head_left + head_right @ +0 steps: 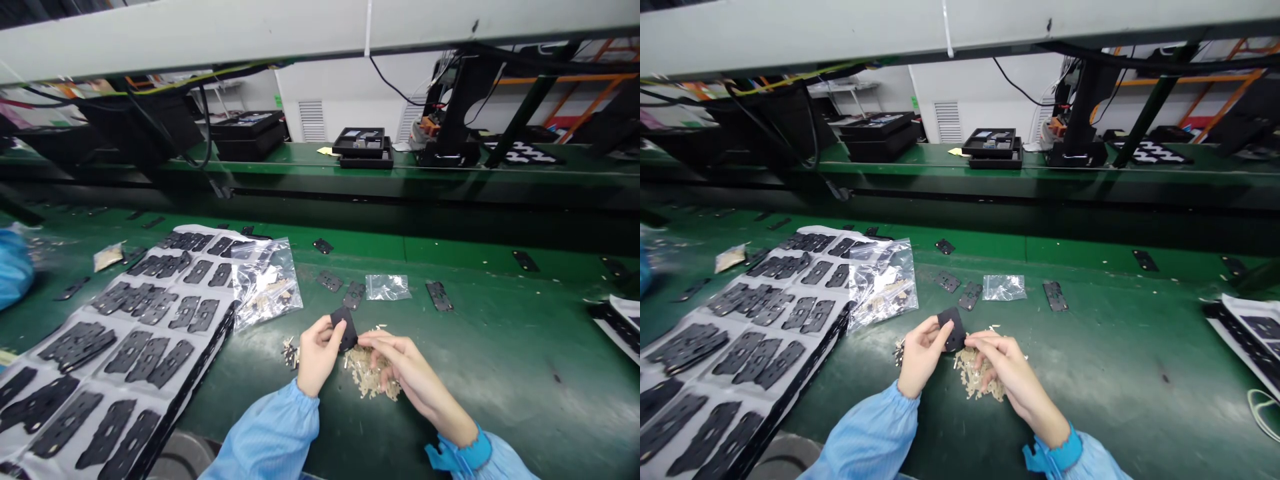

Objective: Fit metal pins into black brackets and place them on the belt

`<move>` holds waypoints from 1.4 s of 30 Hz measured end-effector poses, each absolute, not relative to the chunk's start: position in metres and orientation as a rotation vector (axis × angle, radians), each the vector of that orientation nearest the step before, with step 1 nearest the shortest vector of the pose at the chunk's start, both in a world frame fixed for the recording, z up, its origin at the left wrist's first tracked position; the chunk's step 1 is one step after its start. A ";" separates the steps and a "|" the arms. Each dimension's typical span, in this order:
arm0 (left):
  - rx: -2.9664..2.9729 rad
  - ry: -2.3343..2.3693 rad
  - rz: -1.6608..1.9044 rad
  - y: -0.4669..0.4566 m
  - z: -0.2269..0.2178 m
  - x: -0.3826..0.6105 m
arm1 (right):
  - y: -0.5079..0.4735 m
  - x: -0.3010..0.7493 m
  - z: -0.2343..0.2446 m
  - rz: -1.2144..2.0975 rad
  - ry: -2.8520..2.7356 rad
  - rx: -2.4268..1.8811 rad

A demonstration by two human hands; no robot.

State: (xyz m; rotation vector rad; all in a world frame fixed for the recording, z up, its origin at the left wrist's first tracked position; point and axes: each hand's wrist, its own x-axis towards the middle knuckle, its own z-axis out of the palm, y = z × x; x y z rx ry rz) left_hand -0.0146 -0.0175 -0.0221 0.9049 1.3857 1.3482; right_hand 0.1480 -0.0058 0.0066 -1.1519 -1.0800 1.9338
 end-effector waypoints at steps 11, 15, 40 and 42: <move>0.858 1.361 1.336 -0.018 -0.021 -0.016 | -0.004 0.151 0.003 2.003 -0.947 -1.083; 0.872 1.350 1.302 -0.018 -0.019 -0.016 | -0.002 0.153 -0.002 1.992 -0.956 -1.097; 0.783 1.203 1.251 -0.021 -0.015 -0.017 | -0.005 0.145 -0.009 1.903 -0.946 -1.263; 0.758 1.196 1.272 -0.021 -0.017 -0.016 | -0.006 0.145 -0.009 1.964 -0.892 -1.209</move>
